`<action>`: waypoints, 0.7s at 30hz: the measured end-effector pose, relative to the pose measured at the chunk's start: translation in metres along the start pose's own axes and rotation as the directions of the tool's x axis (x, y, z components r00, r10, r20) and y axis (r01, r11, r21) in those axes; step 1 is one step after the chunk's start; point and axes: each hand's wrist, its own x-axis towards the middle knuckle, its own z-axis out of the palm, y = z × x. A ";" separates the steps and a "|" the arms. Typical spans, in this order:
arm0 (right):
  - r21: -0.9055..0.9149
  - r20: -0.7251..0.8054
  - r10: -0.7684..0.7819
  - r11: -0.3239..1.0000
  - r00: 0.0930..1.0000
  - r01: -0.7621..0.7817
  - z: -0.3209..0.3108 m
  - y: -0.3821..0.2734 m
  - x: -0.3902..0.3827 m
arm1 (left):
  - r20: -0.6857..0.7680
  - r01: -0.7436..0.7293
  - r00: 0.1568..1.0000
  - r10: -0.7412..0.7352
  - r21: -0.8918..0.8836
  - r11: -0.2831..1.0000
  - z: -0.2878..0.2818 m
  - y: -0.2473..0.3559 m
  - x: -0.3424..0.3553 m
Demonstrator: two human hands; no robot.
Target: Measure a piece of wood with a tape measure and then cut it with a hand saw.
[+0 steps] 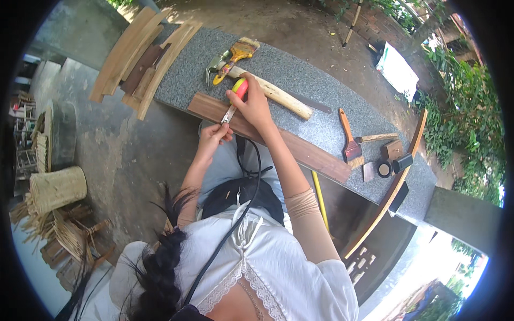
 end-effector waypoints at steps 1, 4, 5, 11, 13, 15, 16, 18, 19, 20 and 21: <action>-0.005 0.007 0.002 1.000 1.000 -0.002 -0.002 0.001 -0.001 | 0.024 -0.017 1.000 0.017 0.023 1.000 0.001 -0.001 0.000; -0.008 0.003 -0.007 1.000 1.000 0.007 -0.005 0.002 -0.004 | 0.019 0.003 1.000 -0.003 0.005 1.000 0.003 -0.001 0.000; -0.009 -0.010 -0.003 1.000 1.000 0.003 -0.004 0.002 -0.004 | 0.035 -0.012 0.999 0.011 0.017 1.000 0.002 0.000 0.000; 0.007 -0.014 0.006 1.000 1.000 -0.006 -0.005 -0.005 -0.004 | 0.032 -0.010 0.999 0.010 -0.007 1.000 -0.003 0.000 0.001; 0.021 0.006 0.029 0.999 1.000 -0.029 -0.006 -0.007 -0.004 | 0.039 -0.011 0.999 0.011 -0.011 1.000 -0.003 0.001 0.002; 0.011 0.008 0.048 0.999 0.999 -0.048 -0.007 -0.009 -0.003 | 0.035 0.014 0.999 -0.013 -0.020 1.000 -0.004 0.003 0.004; 0.007 0.009 0.046 0.999 0.999 -0.046 -0.007 -0.007 -0.003 | 0.042 0.003 0.999 -0.002 -0.017 1.000 -0.004 0.002 0.004; 0.005 -0.007 0.031 1.000 0.999 -0.031 -0.006 -0.006 -0.005 | 0.057 0.014 0.998 -0.011 -0.054 0.998 -0.005 -0.001 0.005; 0.003 0.004 0.040 0.999 0.999 -0.040 -0.007 -0.007 -0.005 | 0.068 0.002 0.998 0.002 -0.050 0.999 -0.006 -0.001 0.006; -0.009 -0.003 0.034 0.999 0.999 -0.034 -0.004 -0.002 -0.005 | 0.067 0.007 0.998 -0.003 -0.051 0.999 -0.007 -0.002 0.006; -0.020 -0.006 0.030 0.999 1.000 -0.030 -0.002 -0.003 -0.005 | 0.065 0.015 0.998 -0.012 -0.053 0.998 -0.007 -0.002 0.004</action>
